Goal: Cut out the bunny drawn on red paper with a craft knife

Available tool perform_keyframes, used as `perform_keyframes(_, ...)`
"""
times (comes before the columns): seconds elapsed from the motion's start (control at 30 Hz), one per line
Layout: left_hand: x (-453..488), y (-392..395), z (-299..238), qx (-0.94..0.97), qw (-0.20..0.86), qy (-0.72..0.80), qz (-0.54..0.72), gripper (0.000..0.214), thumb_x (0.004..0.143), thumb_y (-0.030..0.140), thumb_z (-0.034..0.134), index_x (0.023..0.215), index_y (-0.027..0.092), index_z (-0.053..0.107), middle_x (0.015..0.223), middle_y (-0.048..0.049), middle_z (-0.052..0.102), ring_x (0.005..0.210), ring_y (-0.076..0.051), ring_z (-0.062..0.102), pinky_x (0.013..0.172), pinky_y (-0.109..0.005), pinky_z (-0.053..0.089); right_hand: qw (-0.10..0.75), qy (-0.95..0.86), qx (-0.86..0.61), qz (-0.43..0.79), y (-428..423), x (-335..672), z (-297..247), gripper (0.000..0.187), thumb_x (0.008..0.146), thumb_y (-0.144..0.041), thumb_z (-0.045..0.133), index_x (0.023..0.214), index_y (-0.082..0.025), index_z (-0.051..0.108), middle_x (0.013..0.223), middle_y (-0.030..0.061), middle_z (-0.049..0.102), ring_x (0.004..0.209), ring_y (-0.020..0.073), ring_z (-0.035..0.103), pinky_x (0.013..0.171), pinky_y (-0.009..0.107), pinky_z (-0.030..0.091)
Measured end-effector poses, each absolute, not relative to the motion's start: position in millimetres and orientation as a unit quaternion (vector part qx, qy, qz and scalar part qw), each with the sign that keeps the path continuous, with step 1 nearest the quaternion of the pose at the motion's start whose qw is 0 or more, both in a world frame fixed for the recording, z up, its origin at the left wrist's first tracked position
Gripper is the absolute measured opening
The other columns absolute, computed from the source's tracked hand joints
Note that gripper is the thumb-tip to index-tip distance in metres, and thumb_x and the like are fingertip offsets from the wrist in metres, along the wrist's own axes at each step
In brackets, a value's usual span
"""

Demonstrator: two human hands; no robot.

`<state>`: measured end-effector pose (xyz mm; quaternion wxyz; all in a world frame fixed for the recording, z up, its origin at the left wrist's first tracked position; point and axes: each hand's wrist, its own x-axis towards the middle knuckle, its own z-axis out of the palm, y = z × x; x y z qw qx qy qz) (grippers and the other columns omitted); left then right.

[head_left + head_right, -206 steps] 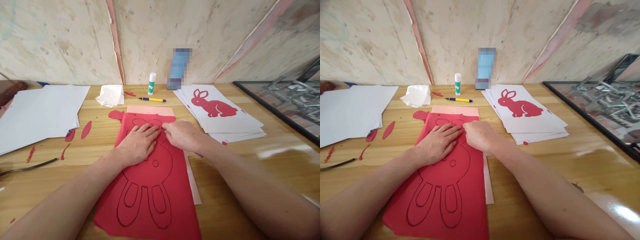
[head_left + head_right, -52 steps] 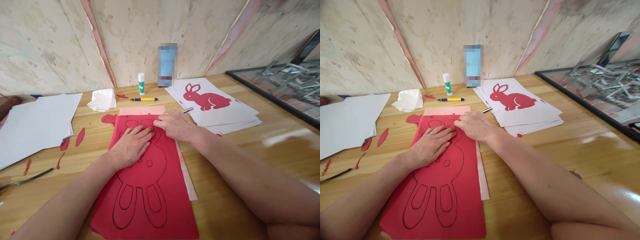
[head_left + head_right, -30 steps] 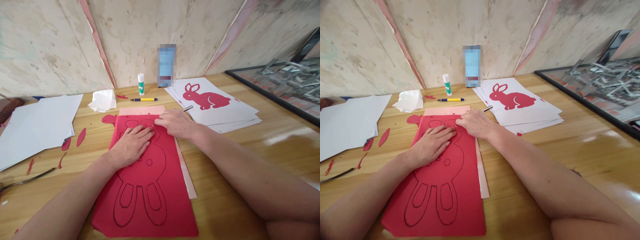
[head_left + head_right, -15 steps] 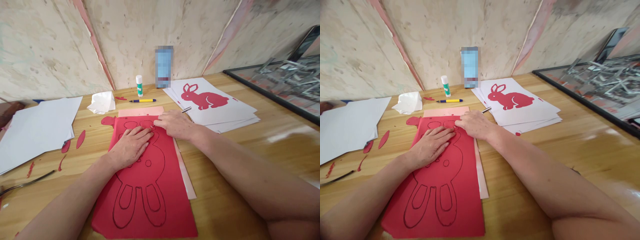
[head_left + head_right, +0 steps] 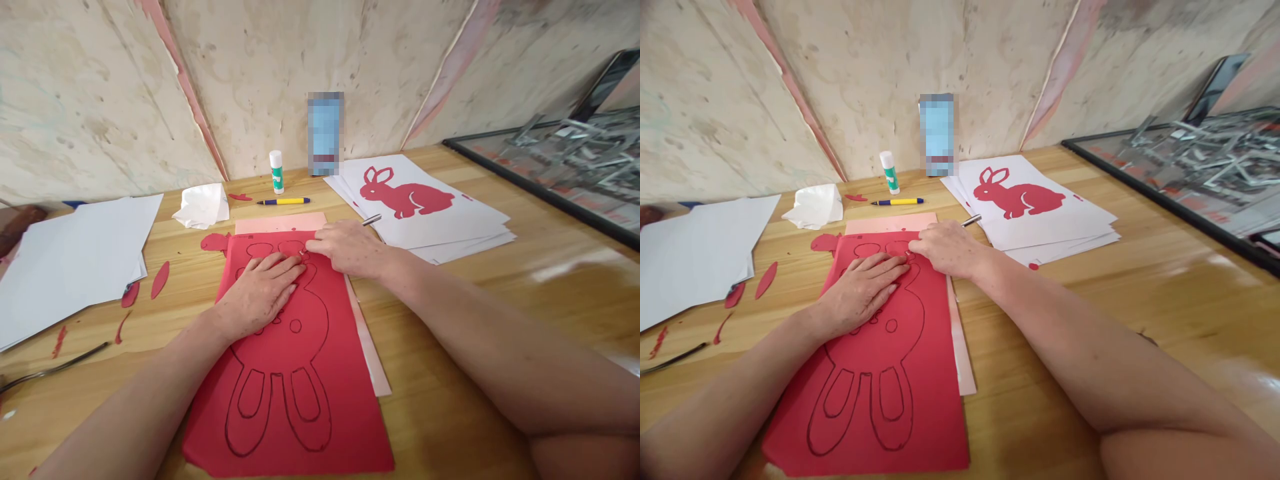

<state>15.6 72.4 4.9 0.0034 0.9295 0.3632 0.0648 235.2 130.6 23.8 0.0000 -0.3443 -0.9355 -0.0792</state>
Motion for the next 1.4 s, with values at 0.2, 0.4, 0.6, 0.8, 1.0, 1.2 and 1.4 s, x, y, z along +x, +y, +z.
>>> perform_keyframes(0.2,16,72,4,0.929,0.005,0.365,0.061,0.041,0.100,0.028,0.027,0.136,0.019,0.043,0.142,-0.0049,0.044,0.126,-0.025,0.038,0.096,-0.042,0.036,-0.005,-0.932,-0.353,-0.074,130,234,25,0.027,0.075,-0.002,0.044,0.087,-0.018,0.062,0.075,0.0037,0.061,0.071,0.0157,0.050,0.055,0.029,0.018)
perform_keyframes(0.4,16,71,7,0.930,0.005,0.363,0.060,0.041,0.100,0.028,0.027,0.136,0.018,0.043,0.142,-0.0042,0.044,0.126,-0.025,0.038,0.096,-0.042,0.036,-0.020,-0.925,-0.375,-0.057,129,233,26,0.028,0.073,-0.001,0.044,0.087,-0.018,0.062,0.076,0.0028,0.062,0.067,0.0144,0.049,0.054,0.028,0.017)
perform_keyframes(0.6,15,73,4,0.932,-0.006,0.354,0.078,0.040,0.100,0.027,0.027,0.135,0.018,0.044,0.141,-0.0036,0.046,0.124,-0.023,0.039,0.096,-0.039,0.035,-0.037,-0.920,-0.386,-0.051,127,232,29,0.029,0.072,-0.001,0.045,0.087,-0.018,0.063,0.077,0.0034,0.062,0.067,0.0141,0.049,0.053,0.028,0.016)
perform_keyframes(0.8,15,73,3,0.934,-0.013,0.350,0.076,0.040,0.100,0.027,0.027,0.135,0.018,0.045,0.141,-0.0037,0.046,0.124,-0.024,0.039,0.094,-0.039,0.035,-0.041,-0.911,-0.407,-0.053,121,228,31,0.029,0.073,-0.004,0.044,0.089,-0.019,0.063,0.076,0.0035,0.064,0.066,0.0151,0.054,0.051,0.029,0.017)
perform_keyframes(1.0,17,72,7,0.934,-0.030,0.352,0.046,0.042,0.100,0.026,0.026,0.138,0.016,0.041,0.145,-0.0035,0.041,0.123,-0.025,0.038,0.092,-0.040,0.035,-0.049,-0.891,-0.447,-0.056,111,217,37,0.024,0.080,-0.012,0.043,0.092,-0.018,0.064,0.070,0.0062,0.066,0.064,0.0178,0.059,0.050,0.029,0.019)
perform_keyframes(1.2,19,72,11,0.937,-0.034,0.348,0.010,0.047,0.097,0.023,0.029,0.143,0.017,0.033,0.151,-0.0029,0.031,0.123,-0.027,0.036,0.091,-0.041,0.036,-0.051,-0.877,-0.474,-0.050,107,210,35,0.022,0.082,-0.012,0.043,0.090,-0.017,0.064,0.075,0.0091,0.069,0.070,0.0214,0.064,0.049,0.030,0.023)
perform_keyframes(1.4,19,73,11,0.936,-0.018,0.352,0.019,0.046,0.096,0.023,0.028,0.141,0.019,0.035,0.149,-0.0033,0.034,0.124,-0.027,0.036,0.092,-0.042,0.035,-0.056,-0.874,-0.482,-0.040,104,206,37,0.024,0.086,-0.013,0.040,0.092,-0.016,0.064,0.075,0.0114,0.069,0.072,0.0240,0.064,0.050,0.031,0.026)
